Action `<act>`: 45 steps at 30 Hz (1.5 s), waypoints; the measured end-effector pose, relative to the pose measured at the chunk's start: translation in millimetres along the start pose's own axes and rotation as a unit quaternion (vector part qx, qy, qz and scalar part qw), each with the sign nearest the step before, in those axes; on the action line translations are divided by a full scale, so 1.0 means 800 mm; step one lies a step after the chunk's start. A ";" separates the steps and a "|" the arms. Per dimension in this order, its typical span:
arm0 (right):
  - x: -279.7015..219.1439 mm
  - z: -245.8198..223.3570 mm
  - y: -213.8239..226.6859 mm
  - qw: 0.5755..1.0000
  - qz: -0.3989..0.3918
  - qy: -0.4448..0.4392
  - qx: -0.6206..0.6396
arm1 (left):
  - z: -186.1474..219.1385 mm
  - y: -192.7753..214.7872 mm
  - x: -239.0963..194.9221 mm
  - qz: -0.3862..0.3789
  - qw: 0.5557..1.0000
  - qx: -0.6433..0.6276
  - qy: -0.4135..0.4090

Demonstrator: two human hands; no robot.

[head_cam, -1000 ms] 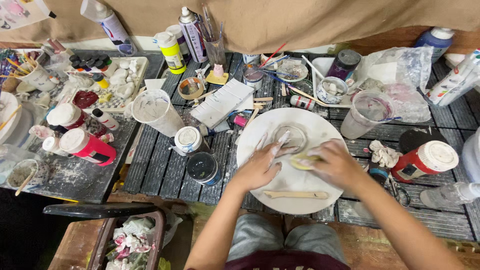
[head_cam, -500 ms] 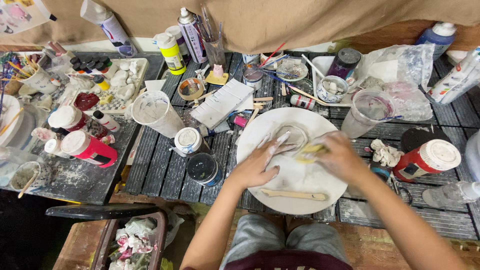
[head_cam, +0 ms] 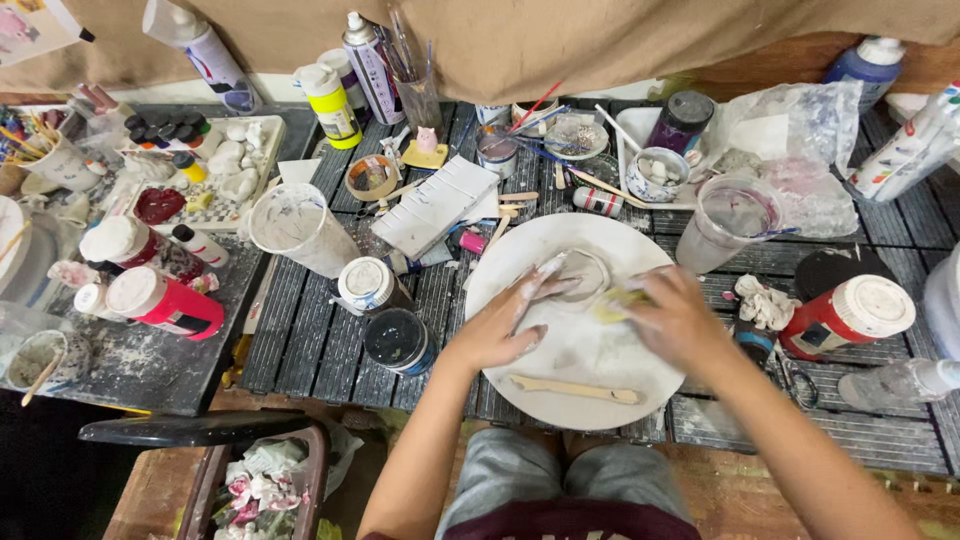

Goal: The person shapes a lump of clay on a rotating pottery wheel using a wooden modeling tool and a yellow sponge. They smooth the exterior and interior surfaces, refine the rim, and periodically wipe the wheel head.

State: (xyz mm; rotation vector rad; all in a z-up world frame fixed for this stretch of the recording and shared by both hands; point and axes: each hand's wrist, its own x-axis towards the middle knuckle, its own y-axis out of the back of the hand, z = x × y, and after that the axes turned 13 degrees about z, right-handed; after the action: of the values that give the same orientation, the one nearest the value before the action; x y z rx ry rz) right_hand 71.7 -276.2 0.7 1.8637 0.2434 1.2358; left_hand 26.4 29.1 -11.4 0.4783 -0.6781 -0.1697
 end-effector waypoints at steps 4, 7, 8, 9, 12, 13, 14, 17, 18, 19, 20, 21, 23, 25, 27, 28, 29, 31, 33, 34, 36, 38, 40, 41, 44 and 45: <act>0.001 0.006 0.017 0.999 0.038 0.008 0.007 | -0.004 -0.001 -0.001 -0.003 1.000 -0.017 0.022; 0.003 -0.010 -0.003 0.997 0.040 0.055 0.039 | -0.009 -0.006 -0.002 0.001 1.000 0.007 0.022; 0.003 -0.012 -0.008 0.996 0.037 0.072 0.046 | -0.010 -0.008 -0.003 0.007 1.000 0.007 0.010; 0.003 -0.013 -0.011 0.996 0.038 0.065 0.037 | -0.011 -0.009 -0.004 0.012 1.000 0.007 -0.002; 0.002 -0.002 -0.004 0.998 0.044 0.035 0.003 | -0.006 -0.009 -0.006 0.011 1.000 0.023 0.000; 0.000 0.006 0.006 0.999 0.044 0.020 -0.015 | -0.004 -0.008 -0.006 0.005 0.999 0.040 0.002; -0.006 0.014 0.018 0.998 0.043 0.003 -0.034 | 0.000 -0.010 -0.006 -0.001 0.999 0.054 0.003; -0.016 0.029 0.043 0.993 0.067 -0.093 -0.026 | 0.007 -0.012 -0.001 -0.028 0.996 0.084 -0.001; -0.017 0.031 0.046 0.995 0.069 -0.076 -0.018 | 0.009 -0.013 -0.002 -0.038 0.995 0.092 -0.002; -0.018 0.031 0.045 0.996 0.072 -0.058 -0.009 | 0.007 -0.013 0.000 -0.042 0.995 0.093 -0.013; -0.021 0.026 0.041 0.996 0.074 -0.043 -0.001 | 0.005 -0.013 0.002 -0.047 0.994 0.093 -0.024; -0.021 0.021 0.035 0.997 0.067 -0.026 0.014 | 0.003 -0.014 0.002 -0.052 0.994 0.093 -0.034; -0.017 0.012 0.021 0.998 0.057 0.008 0.040 | 0.001 -0.014 0.004 -0.065 0.991 0.105 -0.042; -0.007 0.003 0.003 0.996 0.047 0.042 0.059 | -0.001 -0.013 0.008 -0.081 0.988 0.123 -0.055; -0.001 -0.002 -0.008 0.995 0.036 0.070 0.065 | 0.001 -0.013 0.009 -0.102 0.982 0.144 -0.067; -0.001 -0.002 -0.010 0.994 0.029 0.083 0.061 | 0.002 -0.012 0.009 -0.098 0.983 0.139 -0.071; -0.001 -0.001 -0.010 0.994 0.022 0.095 0.058 | 0.003 -0.011 0.009 -0.095 0.983 0.135 -0.076; -0.001 0.006 -0.005 0.994 -0.007 0.100 0.039 | 0.006 -0.009 0.011 -0.093 0.983 0.136 -0.079; -0.001 0.013 -0.001 0.994 -0.006 0.105 0.010 | 0.009 -0.007 0.014 -0.097 0.981 0.147 -0.077; -0.002 0.013 -0.001 0.994 0.007 0.106 -0.009 | 0.010 -0.007 0.015 -0.097 0.981 0.150 -0.081; -0.001 0.012 -0.003 0.993 0.023 0.112 -0.009 | 0.011 -0.005 0.016 -0.096 0.979 0.156 -0.090; 0.000 0.009 -0.004 0.992 0.030 0.121 0.031 | 0.011 -0.005 0.016 -0.104 0.982 0.144 -0.066; 0.001 0.006 -0.002 0.990 0.007 0.140 0.006 | 0.010 -0.006 0.015 -0.109 0.983 0.133 -0.058; 0.001 0.004 -0.002 0.989 -0.005 0.149 -0.006 | 0.009 -0.007 0.015 -0.110 0.984 0.129 -0.062; 0.003 0.005 0.007 0.996 0.009 0.087 -0.013 | 0.005 -0.007 0.013 -0.118 0.983 0.129 -0.061; 0.003 0.008 0.011 0.997 0.012 0.076 -0.008 | 0.005 -0.009 0.013 -0.121 0.982 0.131 -0.059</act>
State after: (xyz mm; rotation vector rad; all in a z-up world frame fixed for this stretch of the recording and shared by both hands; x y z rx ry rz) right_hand 75.8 -283.7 7.9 1.7644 0.2930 1.3946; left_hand 31.7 18.5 -6.4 0.8088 -0.7611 -0.3434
